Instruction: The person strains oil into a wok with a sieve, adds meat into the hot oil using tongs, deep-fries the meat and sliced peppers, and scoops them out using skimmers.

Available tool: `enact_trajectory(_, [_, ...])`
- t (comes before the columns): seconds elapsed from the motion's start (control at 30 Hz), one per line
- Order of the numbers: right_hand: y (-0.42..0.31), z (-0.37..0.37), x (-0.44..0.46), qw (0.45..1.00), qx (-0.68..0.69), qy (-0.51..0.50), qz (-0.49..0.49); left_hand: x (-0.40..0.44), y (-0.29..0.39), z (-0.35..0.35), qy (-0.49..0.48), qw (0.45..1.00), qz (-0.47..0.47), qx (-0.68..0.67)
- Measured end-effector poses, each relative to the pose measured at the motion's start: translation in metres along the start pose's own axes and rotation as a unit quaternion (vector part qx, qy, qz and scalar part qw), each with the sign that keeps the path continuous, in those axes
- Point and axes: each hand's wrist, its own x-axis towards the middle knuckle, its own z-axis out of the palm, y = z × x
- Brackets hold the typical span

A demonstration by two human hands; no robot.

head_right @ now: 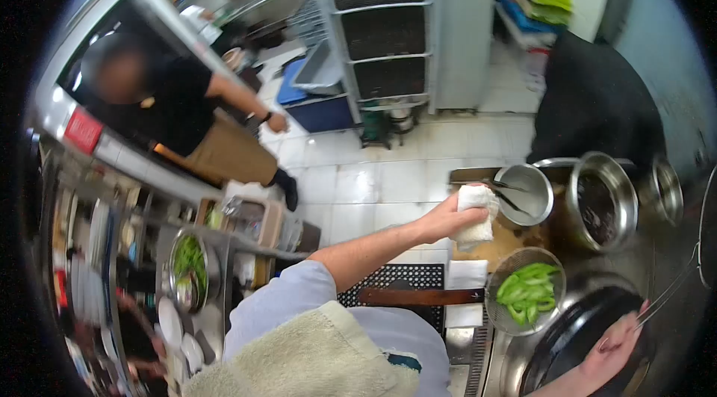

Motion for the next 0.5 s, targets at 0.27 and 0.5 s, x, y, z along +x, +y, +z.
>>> enact_trajectory(0.27, [-0.083, -0.077, -0.176, 0.777, -0.511, 0.362, 0.070, 0.029, 0.045, -0.034, -0.146, 0.951, -0.177, 0.205])
enact_trajectory(0.5, [-0.111, -0.138, -0.104, 0.357, -0.914, 0.184, 0.062, 0.126, 0.021, 0.017, -0.215, 0.898, -0.268, 0.274])
